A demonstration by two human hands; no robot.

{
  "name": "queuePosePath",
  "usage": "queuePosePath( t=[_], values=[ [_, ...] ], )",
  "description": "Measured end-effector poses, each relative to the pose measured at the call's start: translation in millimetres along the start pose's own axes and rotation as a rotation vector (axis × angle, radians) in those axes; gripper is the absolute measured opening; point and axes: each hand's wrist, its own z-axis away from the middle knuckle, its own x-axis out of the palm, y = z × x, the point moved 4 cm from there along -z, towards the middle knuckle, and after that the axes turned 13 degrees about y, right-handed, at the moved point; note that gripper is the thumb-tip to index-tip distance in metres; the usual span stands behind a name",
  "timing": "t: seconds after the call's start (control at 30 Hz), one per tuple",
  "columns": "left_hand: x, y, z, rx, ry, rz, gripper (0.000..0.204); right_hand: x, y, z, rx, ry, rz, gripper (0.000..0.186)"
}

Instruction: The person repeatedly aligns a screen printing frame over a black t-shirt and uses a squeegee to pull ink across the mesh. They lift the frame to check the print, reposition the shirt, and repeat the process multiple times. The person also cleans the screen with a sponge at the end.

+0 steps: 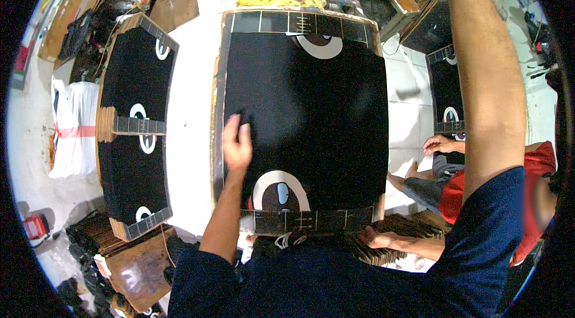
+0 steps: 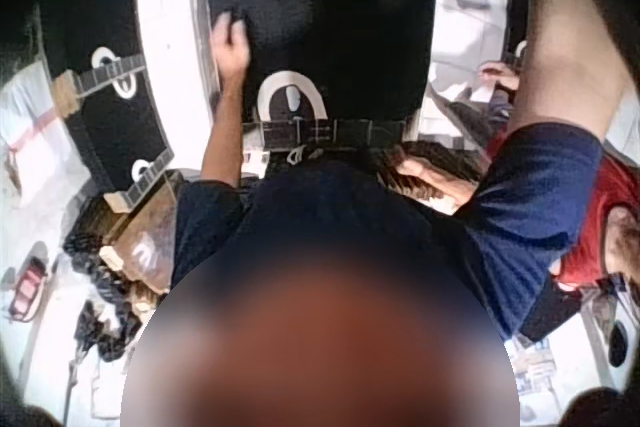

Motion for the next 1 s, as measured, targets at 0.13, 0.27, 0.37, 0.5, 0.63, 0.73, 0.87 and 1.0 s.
queuePosePath(
  t=[0.13,0.27,0.37,0.5,0.63,0.73,0.87,1.0],
  values=[
    [-153,-148,37,-0.356,0.233,-0.298,0.037,-18,-17,30,-0.002,0.072,-0.007,0.036],
    [-248,-259,188,-0.946,-0.293,-0.465,0.039,-18,-11,51,0.026,0.084,-0.057,0.033],
    [-271,-261,294,-1.012,-0.544,-0.347,0.042,-7,5,51,-0.067,0.003,0.264,0.042],
    [-274,-246,356,-1.151,-0.054,0.003,0.037,3,22,49,-0.036,-0.001,0.187,0.047],
    [-264,-239,370,-1.018,0.121,-0.103,0.036,4,31,51,0.034,-0.024,0.184,0.043],
    [-270,-237,371,-0.855,0.248,-0.371,0.026,3,32,50,0.022,-0.001,0.169,0.041],
    [-289,-241,368,-0.884,0.206,-0.388,0.038,7,39,48,0.080,-0.056,0.182,0.042],
    [-306,-234,326,-0.786,0.056,-0.531,0.025,7,40,50,-0.010,-0.034,0.121,0.043]
  ],
)
